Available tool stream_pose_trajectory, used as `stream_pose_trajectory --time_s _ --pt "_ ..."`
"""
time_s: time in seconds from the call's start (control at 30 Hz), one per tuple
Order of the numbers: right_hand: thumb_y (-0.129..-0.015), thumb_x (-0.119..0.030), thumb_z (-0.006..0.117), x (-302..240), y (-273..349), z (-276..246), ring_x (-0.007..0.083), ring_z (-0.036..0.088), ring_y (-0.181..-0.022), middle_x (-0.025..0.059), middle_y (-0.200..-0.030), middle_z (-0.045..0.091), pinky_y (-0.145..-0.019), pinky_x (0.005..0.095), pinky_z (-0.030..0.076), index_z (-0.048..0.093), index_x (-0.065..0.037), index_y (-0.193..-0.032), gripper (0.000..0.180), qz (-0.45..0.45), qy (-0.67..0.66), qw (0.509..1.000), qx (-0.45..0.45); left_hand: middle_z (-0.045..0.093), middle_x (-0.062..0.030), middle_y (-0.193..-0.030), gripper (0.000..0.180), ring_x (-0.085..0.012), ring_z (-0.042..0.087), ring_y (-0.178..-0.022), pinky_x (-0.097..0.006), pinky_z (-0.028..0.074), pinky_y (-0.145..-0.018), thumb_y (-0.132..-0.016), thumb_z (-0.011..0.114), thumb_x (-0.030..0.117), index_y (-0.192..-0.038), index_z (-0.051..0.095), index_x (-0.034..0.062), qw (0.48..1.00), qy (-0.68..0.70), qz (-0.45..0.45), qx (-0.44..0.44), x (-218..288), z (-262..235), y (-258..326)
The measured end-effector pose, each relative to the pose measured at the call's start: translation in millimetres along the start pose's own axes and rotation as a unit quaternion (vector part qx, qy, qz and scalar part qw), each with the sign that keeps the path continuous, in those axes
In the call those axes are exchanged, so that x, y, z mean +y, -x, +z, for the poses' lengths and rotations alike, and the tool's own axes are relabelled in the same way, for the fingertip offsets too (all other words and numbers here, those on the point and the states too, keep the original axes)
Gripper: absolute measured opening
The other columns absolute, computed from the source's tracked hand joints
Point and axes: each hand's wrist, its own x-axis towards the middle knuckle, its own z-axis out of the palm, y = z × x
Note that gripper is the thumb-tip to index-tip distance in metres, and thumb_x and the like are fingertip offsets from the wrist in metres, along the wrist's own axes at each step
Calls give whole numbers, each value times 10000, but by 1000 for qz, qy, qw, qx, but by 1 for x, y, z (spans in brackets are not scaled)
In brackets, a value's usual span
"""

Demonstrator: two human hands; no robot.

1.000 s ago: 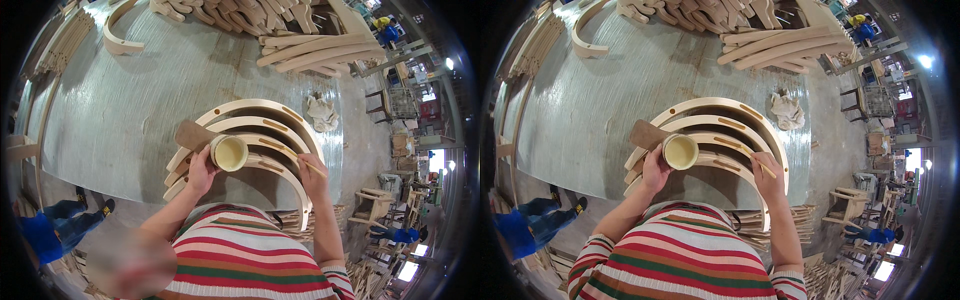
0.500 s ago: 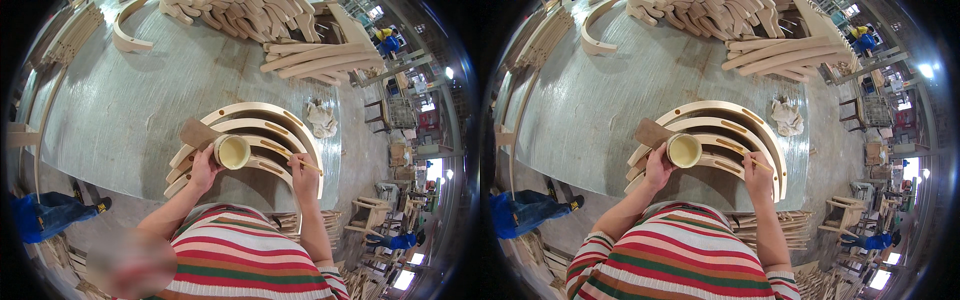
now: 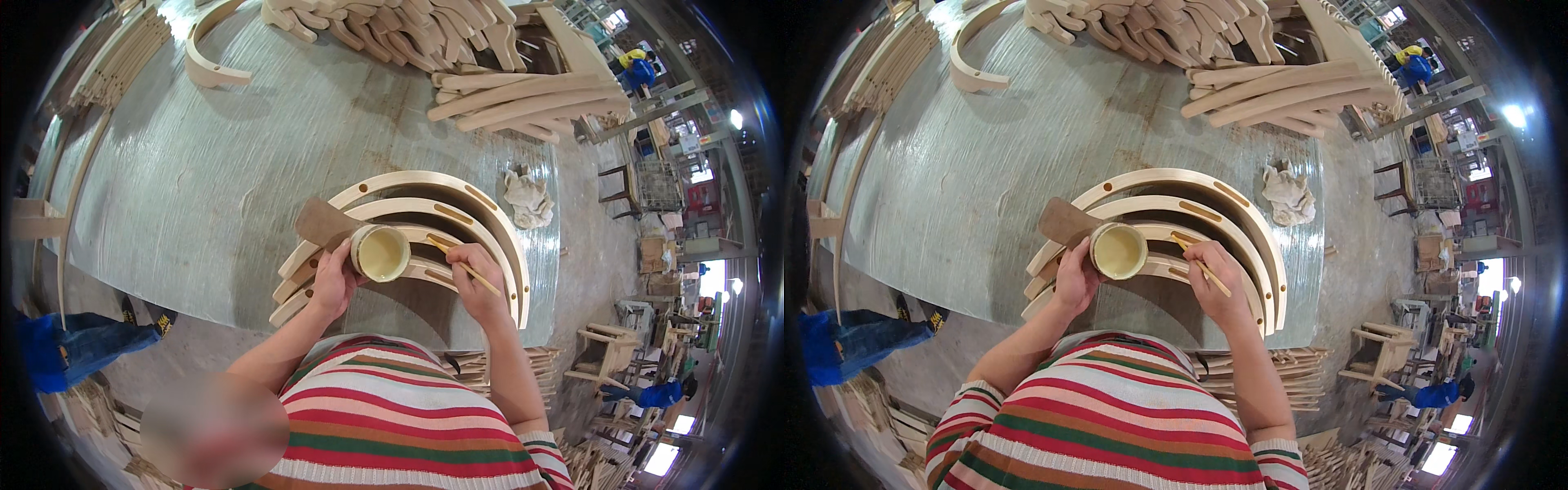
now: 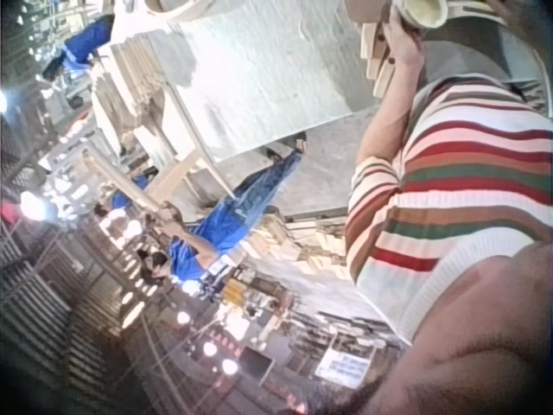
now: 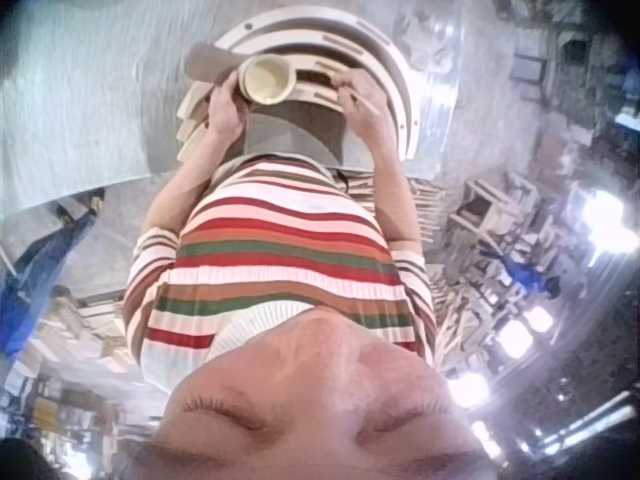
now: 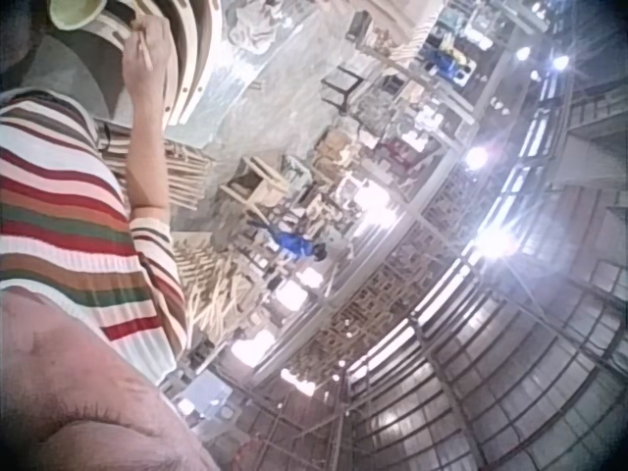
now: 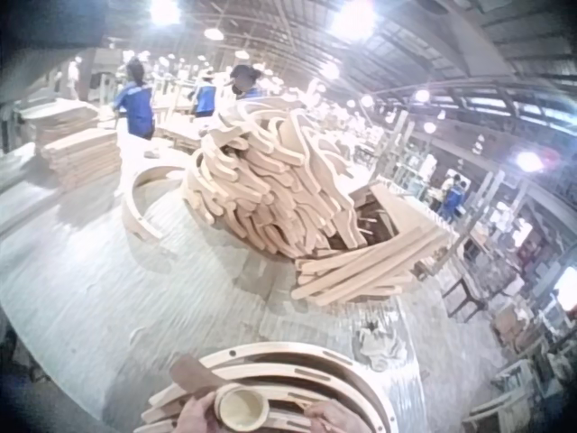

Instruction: The person applies glue to the holes of wooden chair parts using a small brush and a container of glue. They handle curved wooden pieces and chair frames, applying glue to specific areas before stacking the treated pieces on the table.

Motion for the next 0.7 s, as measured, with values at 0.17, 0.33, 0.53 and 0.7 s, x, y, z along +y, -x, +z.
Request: stream_pose_trajectory --time_s 0.17,0.33,0.53,0.7 --pt "-717 49 522 11 1 -20 267 626 -823 149 -888 633 -746 320 501 617 24 -768 110 9 5 999 -38 595 -99 -1111 309 -204 621 -967 -400 559 -763 -971 391 246 -1183 444 28 1000 14 -10 7 -3 -8 -2" --pt "-700 40 531 8 -7 -15 269 634 -803 138 -878 647 -723 323 510 628 13 -748 112 10 -27 999 -21 597 -88 -1114 312 -198 620 -967 -400 551 -758 -970 393 254 -1187 444 35 1000 8 -15 19 -2 -4 -2" --pt "-693 57 540 25 3 -30 275 634 -814 149 -878 651 -757 329 509 643 11 -763 133 21 -24 999 -39 593 -98 -1117 308 -206 616 -975 -407 547 -767 -967 396 251 -1163 478 30 999 -12 -29 10 0 -6 -3" --pt "-799 60 519 28 25 -36 204 639 -829 143 -917 646 -767 292 511 634 28 -881 145 103 -169 976 91 582 -97 -1127 298 -194 612 -981 -385 558 -747 -967 395 243 -1167 469 35 999 -44 -20 14 2 12 -2"
